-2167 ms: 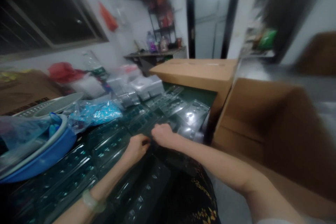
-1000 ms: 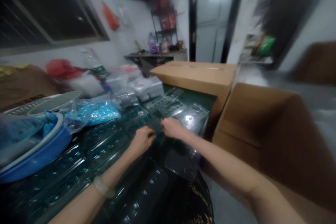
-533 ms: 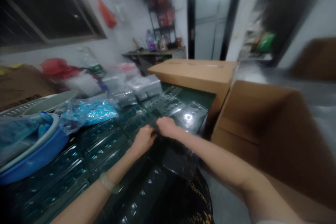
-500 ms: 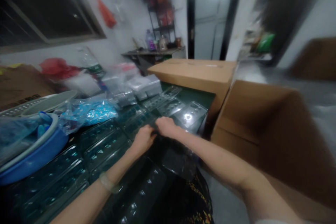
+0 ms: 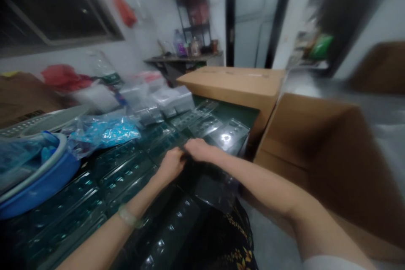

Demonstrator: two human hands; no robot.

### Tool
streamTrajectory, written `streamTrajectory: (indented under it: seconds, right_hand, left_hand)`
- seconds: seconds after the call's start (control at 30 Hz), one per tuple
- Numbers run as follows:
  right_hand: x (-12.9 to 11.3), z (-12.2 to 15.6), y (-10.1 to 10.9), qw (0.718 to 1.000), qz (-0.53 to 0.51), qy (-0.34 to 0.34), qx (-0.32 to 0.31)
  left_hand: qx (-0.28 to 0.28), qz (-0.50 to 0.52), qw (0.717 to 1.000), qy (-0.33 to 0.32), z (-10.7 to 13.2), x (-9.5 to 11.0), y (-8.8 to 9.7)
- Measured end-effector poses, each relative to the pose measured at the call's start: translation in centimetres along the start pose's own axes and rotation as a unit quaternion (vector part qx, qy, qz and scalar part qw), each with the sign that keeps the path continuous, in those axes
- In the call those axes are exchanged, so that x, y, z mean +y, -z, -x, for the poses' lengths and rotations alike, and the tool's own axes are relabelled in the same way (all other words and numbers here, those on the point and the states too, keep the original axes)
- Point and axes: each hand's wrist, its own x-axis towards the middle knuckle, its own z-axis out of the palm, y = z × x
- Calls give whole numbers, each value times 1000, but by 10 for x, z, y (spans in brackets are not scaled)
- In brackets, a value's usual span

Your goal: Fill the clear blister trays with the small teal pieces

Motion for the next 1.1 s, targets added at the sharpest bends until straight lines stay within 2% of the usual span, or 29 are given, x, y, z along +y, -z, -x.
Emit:
streamTrajectory:
  seconds: [0.07,0.17,0.23,0.33,0.4,0.5,0.57,0.63,0.73,0.87,1.0,1.1]
  right_hand:
    - [0,2,1,1000,-4,-4,10]
    - [-4,10,6,998,-14,-29,53]
    - [-12,18,11,993,-27,-50,100]
    - [-36,31,18,983,-76,-49,159]
    - [-55,38,19,963,-180,-23,200]
    - [-81,44,15,900,-341,-3,272]
    - [-91,45,10,873,-369,-15,319]
    - [-95,46,5,858,-362,-24,362]
    - [-95,48,0,850,-344,-10,398]
    - [-94,52,-3,848,-343,15,404]
    - [-95,54,-2,844,-365,21,393]
    - [-93,55,1,821,-440,-5,363]
  left_hand:
    - [16,111,994,16,-2,-2,7]
    - [32,291,955,48,-2,-6,28]
    - [34,411,909,64,2,-10,46]
    - [34,566,820,76,14,-11,65]
    - [30,640,763,85,23,-9,68]
    - [15,715,692,99,33,-3,61]
    - [12,747,656,106,38,0,55]
    - [13,769,629,112,42,2,50]
    - [20,784,609,121,47,5,48]
    - [33,785,603,140,52,10,48]
    - [45,776,611,149,54,14,46]
    - [58,760,633,138,58,13,43]
